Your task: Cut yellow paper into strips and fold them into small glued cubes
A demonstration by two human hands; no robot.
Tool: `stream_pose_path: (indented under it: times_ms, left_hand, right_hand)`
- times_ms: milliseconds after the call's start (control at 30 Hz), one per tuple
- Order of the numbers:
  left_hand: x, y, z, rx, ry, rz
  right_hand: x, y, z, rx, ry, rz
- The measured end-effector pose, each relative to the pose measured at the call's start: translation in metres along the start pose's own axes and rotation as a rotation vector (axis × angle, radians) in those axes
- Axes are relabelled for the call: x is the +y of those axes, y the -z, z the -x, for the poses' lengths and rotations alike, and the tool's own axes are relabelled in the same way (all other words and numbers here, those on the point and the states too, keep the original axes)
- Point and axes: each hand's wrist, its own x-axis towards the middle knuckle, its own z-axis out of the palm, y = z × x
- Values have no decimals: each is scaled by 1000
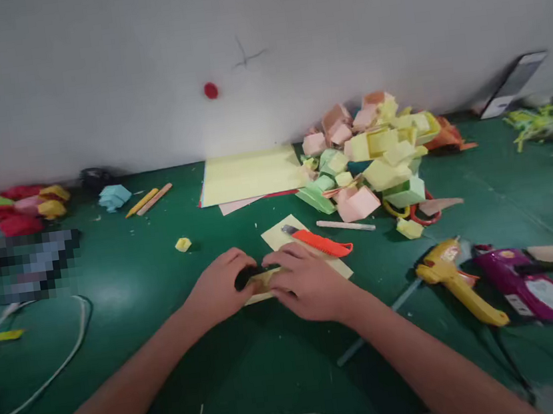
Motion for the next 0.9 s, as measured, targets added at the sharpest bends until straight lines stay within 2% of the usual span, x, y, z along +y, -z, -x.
stream_pose_path:
  times_ms: [167, 300, 567, 700, 900]
  left_hand:
    - [1, -3, 0, -22, -29, 2]
    - [5, -4, 1, -34, -49, 20]
    - [11, -11, 4, 24, -35, 31]
    - [14, -15, 4, 13, -67, 48]
    - [16, -16, 5, 59, -40, 55]
  right_hand:
    - [0, 4, 2, -61, 54, -79]
    - [2, 7, 3, -84, 43, -112]
    - [5, -5, 0, -27, -181, -111]
    - [4, -11, 0, -37, -234, -106]
    - [4, -12, 1, -17, -283, -121]
